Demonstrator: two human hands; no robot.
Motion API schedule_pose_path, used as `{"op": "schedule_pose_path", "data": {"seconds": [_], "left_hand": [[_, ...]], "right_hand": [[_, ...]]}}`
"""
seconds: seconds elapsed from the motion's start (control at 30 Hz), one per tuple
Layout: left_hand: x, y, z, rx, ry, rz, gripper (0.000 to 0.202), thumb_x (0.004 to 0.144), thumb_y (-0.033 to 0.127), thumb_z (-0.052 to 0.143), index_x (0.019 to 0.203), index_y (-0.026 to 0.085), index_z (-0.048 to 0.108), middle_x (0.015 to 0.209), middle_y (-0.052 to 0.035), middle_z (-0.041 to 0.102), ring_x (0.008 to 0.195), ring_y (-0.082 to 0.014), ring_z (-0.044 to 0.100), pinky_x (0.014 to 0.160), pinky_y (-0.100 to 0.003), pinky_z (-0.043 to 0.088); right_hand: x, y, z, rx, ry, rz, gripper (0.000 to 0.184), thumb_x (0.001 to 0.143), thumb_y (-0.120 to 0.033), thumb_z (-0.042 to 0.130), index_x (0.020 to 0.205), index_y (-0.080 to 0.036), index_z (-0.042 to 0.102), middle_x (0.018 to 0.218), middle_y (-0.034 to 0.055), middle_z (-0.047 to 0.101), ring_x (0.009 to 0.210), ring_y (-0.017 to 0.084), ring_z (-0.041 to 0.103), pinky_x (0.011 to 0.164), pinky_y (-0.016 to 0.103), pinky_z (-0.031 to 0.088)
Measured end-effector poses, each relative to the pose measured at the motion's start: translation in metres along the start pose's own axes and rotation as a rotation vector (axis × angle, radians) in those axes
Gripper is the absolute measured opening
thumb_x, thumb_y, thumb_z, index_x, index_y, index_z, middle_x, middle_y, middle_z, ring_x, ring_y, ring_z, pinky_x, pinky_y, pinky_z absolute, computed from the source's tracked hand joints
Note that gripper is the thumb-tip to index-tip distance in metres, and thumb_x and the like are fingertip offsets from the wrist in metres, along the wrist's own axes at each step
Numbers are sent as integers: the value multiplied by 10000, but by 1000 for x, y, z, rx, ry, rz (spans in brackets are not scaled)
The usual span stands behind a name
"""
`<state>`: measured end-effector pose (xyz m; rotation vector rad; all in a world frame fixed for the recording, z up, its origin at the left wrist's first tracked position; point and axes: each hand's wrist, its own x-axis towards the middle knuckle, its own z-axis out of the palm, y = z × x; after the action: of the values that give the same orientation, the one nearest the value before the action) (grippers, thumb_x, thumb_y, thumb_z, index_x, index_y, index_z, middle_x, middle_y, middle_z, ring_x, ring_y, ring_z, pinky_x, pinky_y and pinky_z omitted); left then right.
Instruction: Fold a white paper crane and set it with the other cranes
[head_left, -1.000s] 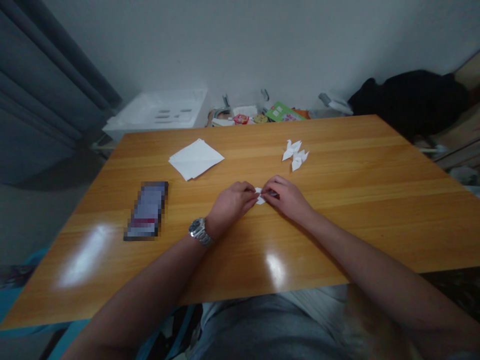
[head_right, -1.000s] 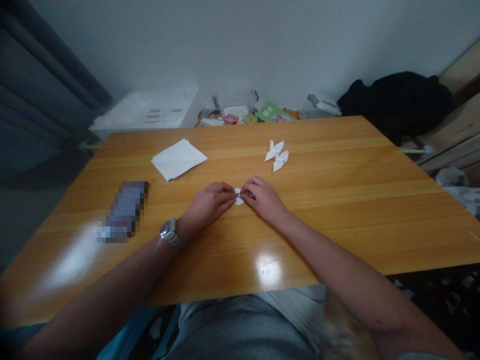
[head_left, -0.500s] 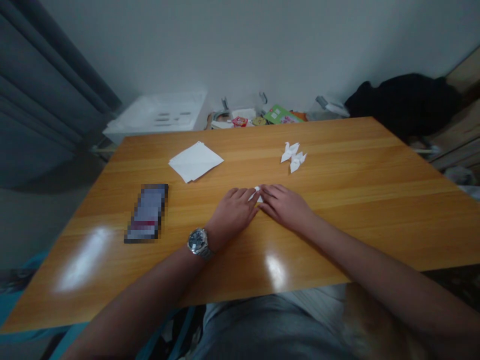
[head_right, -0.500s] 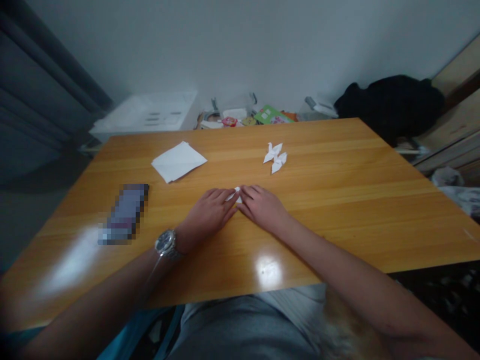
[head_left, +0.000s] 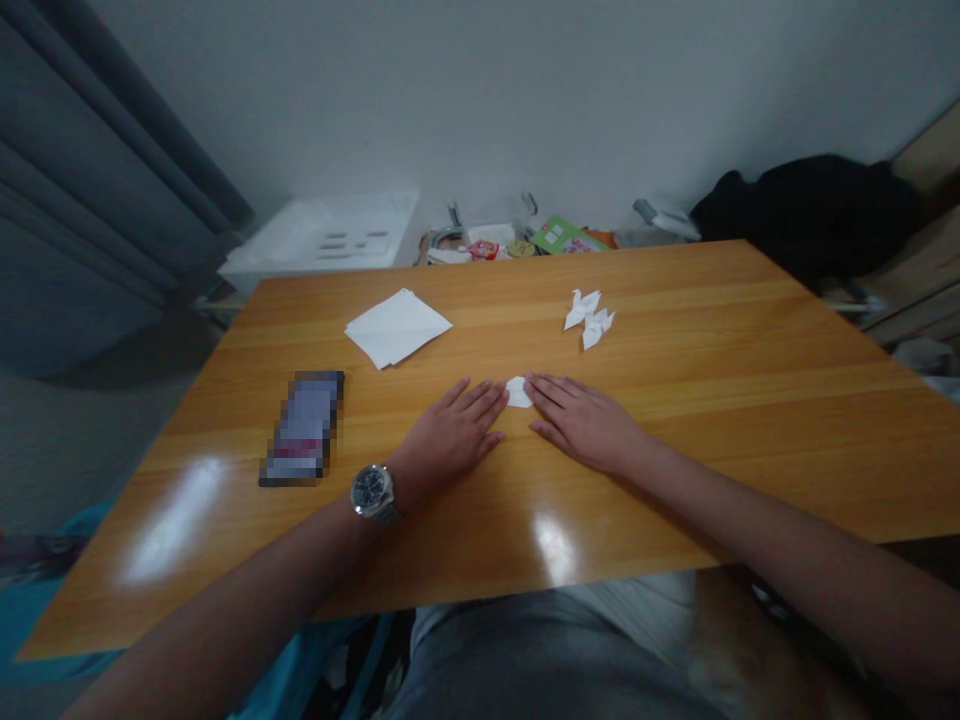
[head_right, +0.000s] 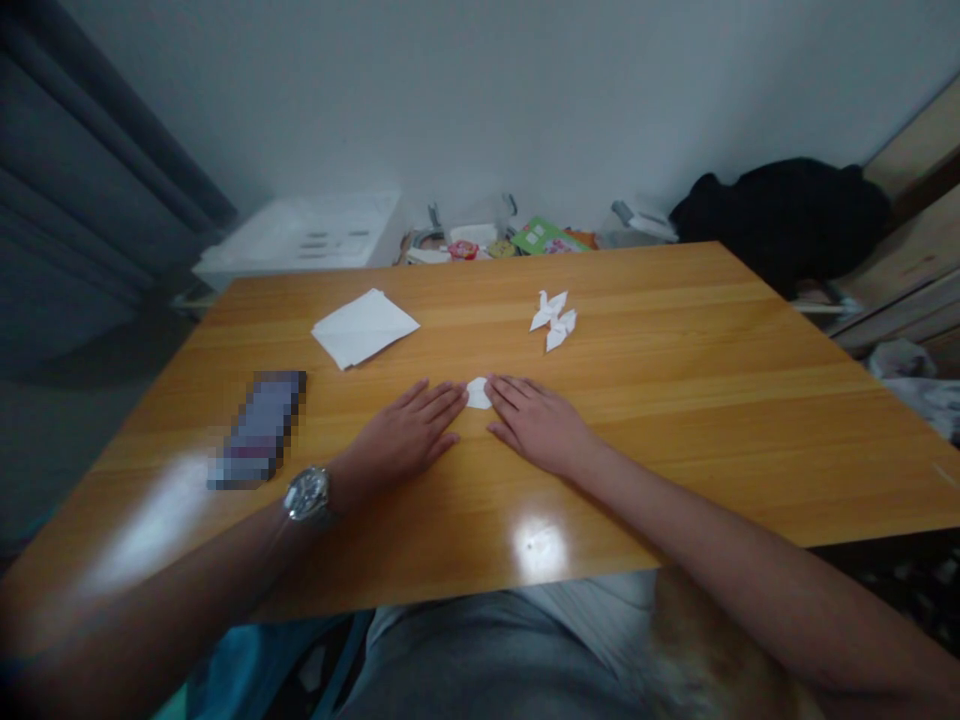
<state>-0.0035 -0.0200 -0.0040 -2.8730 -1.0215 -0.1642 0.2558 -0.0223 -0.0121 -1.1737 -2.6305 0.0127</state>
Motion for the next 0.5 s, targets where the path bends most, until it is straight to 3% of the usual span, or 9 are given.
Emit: {"op": "schedule_pose_path", "data": {"seconds": [0.3,0.5], "left_hand": [[4,0,-3,45,-9,6,576,1073,451,339,1490,75,465,1532,-150,494,1426,-247,452,1266,-421,182],[11,7,-6,28,18,-50,498,1076,439,346,1492,201,482,1483,-114,550,1361,-245,512,1214,-471,268]], "right_hand": [[-8,10,1,32,-116,-29,669,1045,-492,390,1589,-111,314,1623,183,329,1503,292,343,1229,490,306],[-3,23,-1,91,-156,-55,632,1059,-489,347,1579,-129,350,1612,168,355,1493,281,364,1230,495,307]]}}
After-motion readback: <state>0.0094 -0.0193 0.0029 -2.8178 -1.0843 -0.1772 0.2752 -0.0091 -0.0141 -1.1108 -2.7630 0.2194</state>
